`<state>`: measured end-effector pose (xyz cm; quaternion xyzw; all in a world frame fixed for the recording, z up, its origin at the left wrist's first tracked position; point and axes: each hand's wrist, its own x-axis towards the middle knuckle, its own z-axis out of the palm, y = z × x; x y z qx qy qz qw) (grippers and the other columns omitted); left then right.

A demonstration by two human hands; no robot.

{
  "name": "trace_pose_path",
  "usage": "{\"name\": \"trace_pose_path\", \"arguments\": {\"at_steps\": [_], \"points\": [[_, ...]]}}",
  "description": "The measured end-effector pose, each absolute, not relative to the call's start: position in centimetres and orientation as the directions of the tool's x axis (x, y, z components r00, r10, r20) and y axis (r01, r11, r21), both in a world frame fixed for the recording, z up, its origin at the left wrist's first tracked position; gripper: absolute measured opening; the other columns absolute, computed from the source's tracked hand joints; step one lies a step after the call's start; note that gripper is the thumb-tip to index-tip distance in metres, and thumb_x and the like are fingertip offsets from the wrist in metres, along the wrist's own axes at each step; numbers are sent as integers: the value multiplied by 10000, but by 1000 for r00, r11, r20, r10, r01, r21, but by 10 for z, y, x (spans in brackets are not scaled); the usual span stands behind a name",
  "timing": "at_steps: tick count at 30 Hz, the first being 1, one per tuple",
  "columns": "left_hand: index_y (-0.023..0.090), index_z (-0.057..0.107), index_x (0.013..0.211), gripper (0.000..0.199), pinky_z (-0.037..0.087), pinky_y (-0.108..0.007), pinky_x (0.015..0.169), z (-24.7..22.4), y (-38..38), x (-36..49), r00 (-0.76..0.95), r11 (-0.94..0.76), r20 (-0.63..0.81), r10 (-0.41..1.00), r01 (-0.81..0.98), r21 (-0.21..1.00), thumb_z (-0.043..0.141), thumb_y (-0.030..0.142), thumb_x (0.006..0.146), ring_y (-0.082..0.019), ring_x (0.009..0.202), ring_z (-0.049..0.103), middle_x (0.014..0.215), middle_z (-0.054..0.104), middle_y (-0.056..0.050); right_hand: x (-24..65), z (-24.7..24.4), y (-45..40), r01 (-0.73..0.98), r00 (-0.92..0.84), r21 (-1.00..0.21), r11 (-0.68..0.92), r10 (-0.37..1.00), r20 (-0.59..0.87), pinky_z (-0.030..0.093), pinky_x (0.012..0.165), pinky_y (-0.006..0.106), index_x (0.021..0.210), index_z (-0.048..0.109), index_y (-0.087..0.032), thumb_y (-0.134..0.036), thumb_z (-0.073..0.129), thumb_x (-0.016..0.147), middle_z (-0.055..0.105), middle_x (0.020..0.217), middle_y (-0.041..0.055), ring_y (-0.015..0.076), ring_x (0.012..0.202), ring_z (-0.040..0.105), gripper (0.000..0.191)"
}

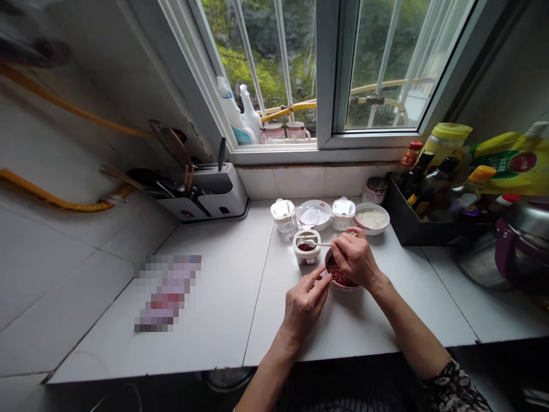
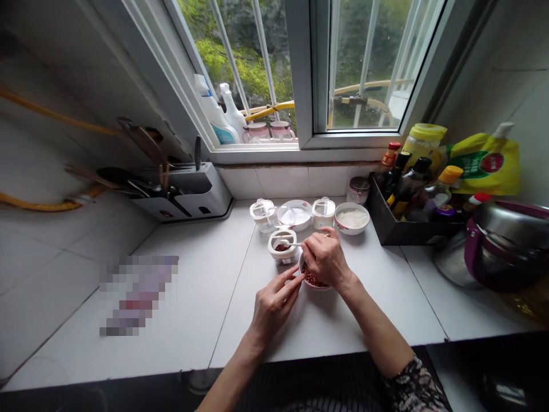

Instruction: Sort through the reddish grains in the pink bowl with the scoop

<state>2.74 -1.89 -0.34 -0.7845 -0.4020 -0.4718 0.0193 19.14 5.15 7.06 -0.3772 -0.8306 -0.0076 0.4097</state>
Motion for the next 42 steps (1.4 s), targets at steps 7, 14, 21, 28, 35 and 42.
{"name": "trace_pose_path", "arguments": {"at_steps": [7,14,21,28,35,42], "points": [[196,671,1165,260,603,-279,797,-3,-19,27,234,-678,750,618,642,358,540,113,957,-193,973,713,1197,694,-123,220,70,56,594,-214,-438,675,657,723,442,840,346,646,501,-220,-197,467,913,575,603,-8,158,626,535,270],[182,672,1169,268,603,-279,800,-4,-19,25,243,-684,749,617,635,357,556,94,943,-192,958,718,1189,694,-137,242,67,58,605,-384,-575,551,835,395,381,656,286,507,329,-212,-203,473,808,411,474,-34,119,527,398,334],[184,678,1155,257,602,-279,825,-6,-19,24,240,-686,750,617,631,362,568,96,940,-182,949,718,1197,692,-138,231,64,57,564,-452,-606,561,824,341,372,720,289,529,330,-204,-203,436,803,412,481,-43,103,525,363,293],[195,677,1157,261,607,-288,832,-5,-19,24,241,-684,752,613,638,353,567,101,939,-187,965,717,1200,695,-128,239,66,59,553,-359,-693,462,883,302,276,555,271,512,270,-215,-271,437,812,309,492,-41,106,524,327,348],[204,674,1168,276,609,-277,798,-5,-19,24,241,-680,746,621,639,360,557,99,941,-171,907,722,1207,691,-125,240,68,59,541,-304,-744,391,917,260,273,533,259,493,321,-210,-279,453,799,389,475,-33,102,518,363,340],[199,670,1163,261,607,-279,794,-5,-19,25,245,-681,744,621,639,358,551,108,949,-171,913,719,1200,691,-132,241,64,62,469,-269,-846,256,953,139,316,487,236,494,404,-207,-292,471,773,491,462,-22,104,475,434,299]]}}
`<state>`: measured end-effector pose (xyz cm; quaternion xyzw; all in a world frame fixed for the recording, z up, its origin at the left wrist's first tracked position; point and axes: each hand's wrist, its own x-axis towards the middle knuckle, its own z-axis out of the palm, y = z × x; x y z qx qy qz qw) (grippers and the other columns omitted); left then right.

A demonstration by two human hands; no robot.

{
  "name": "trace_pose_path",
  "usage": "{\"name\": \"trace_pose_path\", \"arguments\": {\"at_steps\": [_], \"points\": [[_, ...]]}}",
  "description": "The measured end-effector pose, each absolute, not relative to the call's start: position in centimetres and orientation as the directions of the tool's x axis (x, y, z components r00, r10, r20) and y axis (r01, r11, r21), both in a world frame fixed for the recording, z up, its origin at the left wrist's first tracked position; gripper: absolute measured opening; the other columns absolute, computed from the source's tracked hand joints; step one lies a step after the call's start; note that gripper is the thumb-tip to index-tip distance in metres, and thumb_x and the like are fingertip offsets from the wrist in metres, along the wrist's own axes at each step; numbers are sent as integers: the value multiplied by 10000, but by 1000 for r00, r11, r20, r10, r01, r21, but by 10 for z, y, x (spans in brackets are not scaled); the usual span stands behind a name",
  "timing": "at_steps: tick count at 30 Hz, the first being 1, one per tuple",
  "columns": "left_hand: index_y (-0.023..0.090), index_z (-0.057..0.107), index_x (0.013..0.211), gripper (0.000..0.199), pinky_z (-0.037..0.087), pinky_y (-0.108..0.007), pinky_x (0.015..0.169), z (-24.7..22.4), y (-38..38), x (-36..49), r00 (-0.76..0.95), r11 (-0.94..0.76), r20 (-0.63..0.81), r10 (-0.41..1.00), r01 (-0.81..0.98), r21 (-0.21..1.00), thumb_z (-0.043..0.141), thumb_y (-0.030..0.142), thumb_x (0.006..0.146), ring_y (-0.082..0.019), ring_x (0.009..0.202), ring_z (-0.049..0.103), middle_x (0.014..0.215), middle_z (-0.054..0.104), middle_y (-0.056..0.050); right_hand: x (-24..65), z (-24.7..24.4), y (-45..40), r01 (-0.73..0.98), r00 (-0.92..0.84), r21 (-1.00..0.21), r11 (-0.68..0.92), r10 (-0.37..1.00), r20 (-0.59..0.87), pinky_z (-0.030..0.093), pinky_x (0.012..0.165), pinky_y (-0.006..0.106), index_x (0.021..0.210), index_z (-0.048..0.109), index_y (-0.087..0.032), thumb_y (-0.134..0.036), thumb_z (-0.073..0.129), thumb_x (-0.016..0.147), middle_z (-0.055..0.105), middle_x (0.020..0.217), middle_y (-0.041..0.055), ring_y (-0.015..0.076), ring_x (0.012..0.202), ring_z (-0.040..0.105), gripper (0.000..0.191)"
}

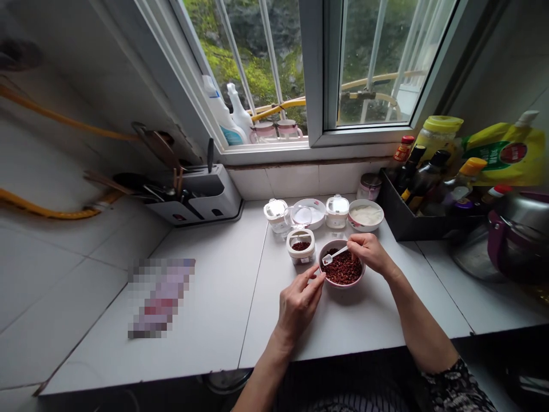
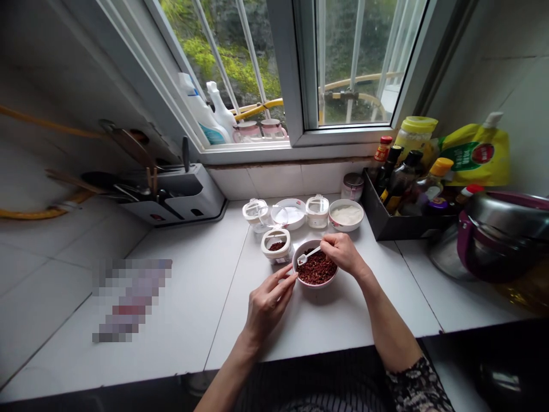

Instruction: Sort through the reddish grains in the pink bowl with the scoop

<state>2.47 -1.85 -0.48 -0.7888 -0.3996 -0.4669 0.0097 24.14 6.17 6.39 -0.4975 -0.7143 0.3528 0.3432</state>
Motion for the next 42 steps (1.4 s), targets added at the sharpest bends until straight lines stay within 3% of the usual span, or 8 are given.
{"name": "trace_pose_path", "arguments": {"at_steps": [8,19,22,25,27,29,35,42], "points": [[204,674,1165,264,609,-279,786,-3,-18,25,246,-681,745,621,640,356,541,117,955,-182,933,721,1198,695,-128,244,61,66,384,-250,-905,185,964,91,382,511,240,476,482,-198,-297,503,759,557,452,-6,117,471,488,300],[194,672,1155,253,608,-294,809,-3,-18,27,239,-681,753,613,643,350,539,111,957,-196,965,719,1205,693,-126,222,65,67,286,-70,-916,283,959,274,431,578,278,562,493,-212,-378,504,849,559,500,-5,136,503,507,332],[204,670,1172,268,607,-288,811,-3,-18,27,239,-682,752,614,641,353,538,114,958,-192,964,719,1202,694,-123,207,69,60,414,-64,-805,425,896,439,447,662,307,626,496,-215,-358,458,919,579,568,10,156,579,535,329],[216,673,1178,279,608,-284,802,-4,-18,27,238,-675,748,620,647,354,533,116,958,-190,956,721,1197,697,-117,195,71,53,597,-220,-530,603,758,614,426,868,372,673,508,-214,-282,432,950,603,646,26,173,672,546,294],[213,676,1171,275,610,-287,793,-4,-19,27,238,-672,747,621,652,351,532,115,959,-190,944,723,1197,697,-120,191,71,50,642,-356,-364,674,683,638,384,961,401,701,522,-213,-240,423,953,602,668,21,167,668,535,271],[212,677,1169,273,611,-289,788,-4,-19,27,239,-671,747,620,655,347,531,117,959,-191,938,723,1196,697,-122,192,70,49,651,-415,-291,701,650,637,369,991,406,722,537,-212,-216,421,951,601,679,17,164,661,531,257],[219,667,1196,287,609,-289,800,-5,-19,25,247,-671,734,633,646,362,532,123,962,-185,945,719,1217,688,-127,219,70,54,639,-242,-457,619,726,644,429,880,373,628,491,-225,-217,453,901,557,598,6,169,630,519,276],[198,678,1157,258,611,-282,799,-5,-19,24,238,-675,740,629,640,368,552,111,949,-169,890,722,1198,693,-133,243,69,58,644,-283,-547,535,830,480,424,757,332,528,366,-228,-229,487,821,480,512,-3,166,622,471,317]]}}
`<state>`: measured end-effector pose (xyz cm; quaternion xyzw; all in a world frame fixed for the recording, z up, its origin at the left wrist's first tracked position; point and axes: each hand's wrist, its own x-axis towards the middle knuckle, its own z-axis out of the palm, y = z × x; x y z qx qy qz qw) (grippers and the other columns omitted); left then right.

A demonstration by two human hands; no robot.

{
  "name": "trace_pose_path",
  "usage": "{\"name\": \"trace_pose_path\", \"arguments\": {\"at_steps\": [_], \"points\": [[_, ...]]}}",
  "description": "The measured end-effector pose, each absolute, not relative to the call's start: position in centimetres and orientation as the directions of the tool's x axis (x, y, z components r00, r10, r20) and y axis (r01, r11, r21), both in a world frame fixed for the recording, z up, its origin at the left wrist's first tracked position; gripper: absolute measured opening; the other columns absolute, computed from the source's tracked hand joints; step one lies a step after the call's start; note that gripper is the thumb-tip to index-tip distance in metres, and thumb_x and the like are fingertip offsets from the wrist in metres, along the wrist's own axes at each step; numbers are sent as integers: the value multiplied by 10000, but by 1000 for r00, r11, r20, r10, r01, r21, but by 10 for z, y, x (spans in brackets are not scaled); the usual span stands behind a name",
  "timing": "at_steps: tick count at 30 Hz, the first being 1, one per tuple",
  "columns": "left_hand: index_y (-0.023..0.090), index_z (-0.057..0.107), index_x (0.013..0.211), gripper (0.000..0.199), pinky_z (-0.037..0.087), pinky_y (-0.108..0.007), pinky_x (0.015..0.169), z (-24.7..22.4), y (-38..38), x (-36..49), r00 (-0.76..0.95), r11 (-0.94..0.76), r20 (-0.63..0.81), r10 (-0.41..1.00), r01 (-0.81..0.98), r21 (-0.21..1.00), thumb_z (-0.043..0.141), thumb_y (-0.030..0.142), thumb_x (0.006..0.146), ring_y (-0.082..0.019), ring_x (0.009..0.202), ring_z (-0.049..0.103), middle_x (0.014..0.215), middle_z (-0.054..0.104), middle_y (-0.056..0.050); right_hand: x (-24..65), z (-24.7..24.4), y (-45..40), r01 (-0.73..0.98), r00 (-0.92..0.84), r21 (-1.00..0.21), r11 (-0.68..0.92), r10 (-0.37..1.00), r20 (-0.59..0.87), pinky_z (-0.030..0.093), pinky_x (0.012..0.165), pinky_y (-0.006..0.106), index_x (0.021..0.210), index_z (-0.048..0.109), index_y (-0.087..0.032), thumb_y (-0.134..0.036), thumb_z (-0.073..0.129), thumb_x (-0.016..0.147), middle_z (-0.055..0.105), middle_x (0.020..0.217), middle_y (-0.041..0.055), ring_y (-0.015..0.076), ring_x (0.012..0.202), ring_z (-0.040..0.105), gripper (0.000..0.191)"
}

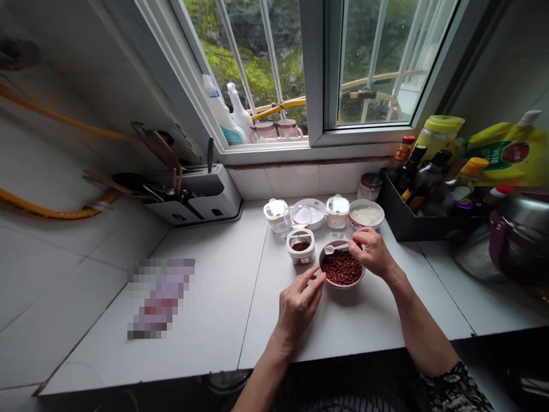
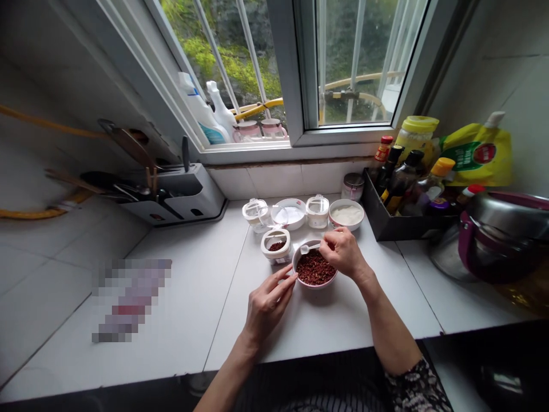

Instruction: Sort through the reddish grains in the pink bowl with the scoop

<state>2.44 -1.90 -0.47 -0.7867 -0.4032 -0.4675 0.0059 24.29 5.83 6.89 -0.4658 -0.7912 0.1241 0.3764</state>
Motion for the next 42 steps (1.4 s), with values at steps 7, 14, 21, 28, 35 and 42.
{"name": "trace_pose_path", "arguments": {"at_steps": [7,14,21,28,35,42], "points": [[217,675,1186,282,613,-283,796,-4,-19,24,242,-674,737,631,641,367,543,124,955,-175,904,726,1197,697,-126,238,66,57,639,-391,-568,518,855,340,394,720,303,510,338,-213,-221,482,821,429,483,-32,125,554,405,343],[213,673,1173,266,613,-281,783,-3,-19,25,242,-676,740,628,640,364,539,124,960,-172,896,723,1205,692,-127,234,64,58,594,-391,-634,495,867,309,298,560,268,500,292,-213,-241,462,818,334,470,-39,107,520,338,363],[197,666,1168,266,605,-282,792,-4,-19,25,250,-681,743,621,642,353,548,104,949,-184,941,717,1209,689,-132,241,67,61,545,-338,-732,409,906,255,270,511,252,492,333,-207,-310,451,822,387,476,-32,99,511,361,366],[204,672,1177,279,605,-277,794,-5,-19,25,247,-676,738,628,644,359,545,107,948,-184,940,717,1215,688,-130,243,66,62,447,-290,-864,231,951,105,339,484,239,503,430,-208,-339,482,794,517,469,-15,111,470,455,323],[202,665,1179,273,605,-279,779,-3,-18,26,244,-680,751,614,647,345,541,114,953,-189,939,720,1205,693,-124,245,64,64,412,-251,-894,176,965,74,357,483,225,488,463,-199,-325,530,767,540,447,-14,106,455,467,313],[195,676,1146,243,611,-285,774,-3,-19,27,239,-674,753,613,656,340,538,124,959,-192,927,723,1193,698,-128,242,64,68,334,-185,-933,134,980,74,376,509,253,464,491,-208,-351,535,753,553,440,6,122,456,472,326]]}}
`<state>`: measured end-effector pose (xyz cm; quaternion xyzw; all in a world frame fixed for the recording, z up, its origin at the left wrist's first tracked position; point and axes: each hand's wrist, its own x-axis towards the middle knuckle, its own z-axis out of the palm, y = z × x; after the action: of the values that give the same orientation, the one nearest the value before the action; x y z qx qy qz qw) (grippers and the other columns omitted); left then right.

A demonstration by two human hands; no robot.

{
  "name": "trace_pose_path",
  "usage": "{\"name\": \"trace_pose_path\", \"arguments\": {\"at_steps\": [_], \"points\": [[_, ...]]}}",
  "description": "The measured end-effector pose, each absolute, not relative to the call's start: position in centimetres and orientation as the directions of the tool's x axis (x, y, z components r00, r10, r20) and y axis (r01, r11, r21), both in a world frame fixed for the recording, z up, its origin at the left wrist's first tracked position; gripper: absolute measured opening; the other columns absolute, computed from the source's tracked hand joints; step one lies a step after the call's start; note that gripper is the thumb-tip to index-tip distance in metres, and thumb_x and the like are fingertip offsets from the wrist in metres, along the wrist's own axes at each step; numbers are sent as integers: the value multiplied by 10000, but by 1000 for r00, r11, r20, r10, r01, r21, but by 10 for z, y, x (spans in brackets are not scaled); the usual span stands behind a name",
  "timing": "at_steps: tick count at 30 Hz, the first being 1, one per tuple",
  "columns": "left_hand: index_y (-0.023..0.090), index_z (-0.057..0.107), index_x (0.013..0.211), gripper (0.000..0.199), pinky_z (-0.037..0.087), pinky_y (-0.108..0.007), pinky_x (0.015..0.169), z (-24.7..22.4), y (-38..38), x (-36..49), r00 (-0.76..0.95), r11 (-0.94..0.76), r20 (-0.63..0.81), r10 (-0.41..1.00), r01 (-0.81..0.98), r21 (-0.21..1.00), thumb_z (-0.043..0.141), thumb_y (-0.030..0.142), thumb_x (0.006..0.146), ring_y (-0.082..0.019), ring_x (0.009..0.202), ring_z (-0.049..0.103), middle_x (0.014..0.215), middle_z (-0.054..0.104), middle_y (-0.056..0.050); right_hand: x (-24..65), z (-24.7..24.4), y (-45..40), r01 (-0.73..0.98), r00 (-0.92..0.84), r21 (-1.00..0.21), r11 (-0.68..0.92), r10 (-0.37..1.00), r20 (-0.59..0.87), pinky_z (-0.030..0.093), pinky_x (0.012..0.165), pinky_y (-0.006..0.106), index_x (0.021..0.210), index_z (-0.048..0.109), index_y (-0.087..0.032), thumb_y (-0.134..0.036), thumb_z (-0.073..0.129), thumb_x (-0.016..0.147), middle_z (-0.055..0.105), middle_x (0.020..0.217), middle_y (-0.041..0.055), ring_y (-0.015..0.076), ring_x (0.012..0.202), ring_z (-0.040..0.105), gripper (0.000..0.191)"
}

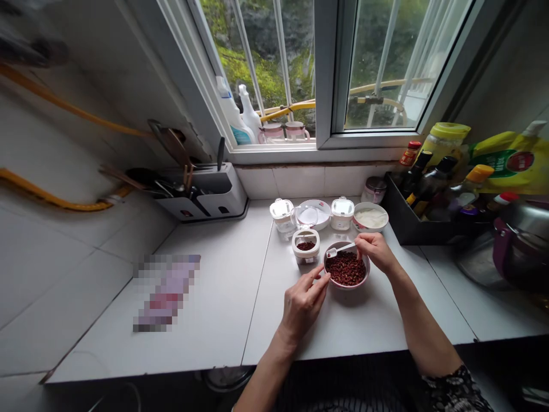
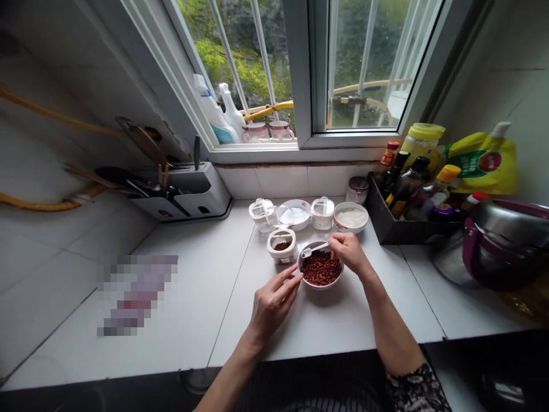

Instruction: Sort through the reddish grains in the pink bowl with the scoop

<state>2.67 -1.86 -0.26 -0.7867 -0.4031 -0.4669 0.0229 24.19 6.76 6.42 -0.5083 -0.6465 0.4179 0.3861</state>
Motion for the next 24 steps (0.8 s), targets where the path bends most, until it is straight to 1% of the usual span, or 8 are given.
{"name": "trace_pose_path", "arguments": {"at_steps": [3,6,10,12,14,16,20,24], "points": [[188,672,1149,244,612,-284,780,-3,-19,27,237,-680,755,612,645,348,530,122,963,-194,941,723,1186,699,-133,233,66,68,287,-141,-936,202,976,167,399,540,265,489,490,-216,-384,516,795,547,450,3,127,468,478,350],[188,668,1163,251,612,-283,785,-3,-19,27,232,-681,755,613,640,357,523,127,967,-198,965,720,1181,699,-135,217,69,63,356,-111,-873,334,943,315,426,585,279,553,490,-217,-383,467,879,574,515,10,141,518,512,367],[201,667,1166,258,611,-281,776,-4,-19,28,230,-677,758,610,648,348,524,125,966,-189,931,724,1177,702,-125,196,71,54,590,-235,-523,615,751,617,442,824,350,637,497,-211,-272,441,942,587,604,9,151,613,529,316],[206,666,1166,262,610,-279,767,-5,-18,28,230,-676,761,606,653,341,520,120,965,-182,902,725,1177,702,-123,191,71,51,635,-368,-329,699,648,667,404,943,390,670,509,-207,-216,439,947,581,621,-2,146,617,522,285],[208,663,1170,268,608,-278,766,-5,-18,27,229,-675,760,608,653,344,518,114,965,-179,899,724,1184,699,-125,189,70,50,641,-443,-223,734,592,673,382,990,402,687,518,-206,-190,443,946,575,627,-9,144,615,520,271],[208,660,1175,271,607,-279,774,-5,-18,27,231,-676,756,613,647,351,519,113,964,-180,914,722,1190,696,-125,193,70,51,635,-424,-226,738,578,697,391,982,392,692,522,-209,-185,451,943,578,631,-11,143,612,522,262],[203,662,1175,268,608,-284,779,-4,-19,27,238,-678,749,618,643,355,526,117,961,-188,936,721,1194,695,-125,214,72,54,594,-245,-419,687,650,719,443,863,349,630,481,-223,-207,457,915,544,574,-16,153,604,520,287],[210,668,1180,277,609,-283,784,-3,-19,26,242,-678,746,620,644,354,538,117,954,-186,932,722,1199,695,-123,237,71,58,608,-266,-564,559,813,519,410,658,290,524,380,-224,-227,461,857,481,494,-16,144,564,482,343]]}}
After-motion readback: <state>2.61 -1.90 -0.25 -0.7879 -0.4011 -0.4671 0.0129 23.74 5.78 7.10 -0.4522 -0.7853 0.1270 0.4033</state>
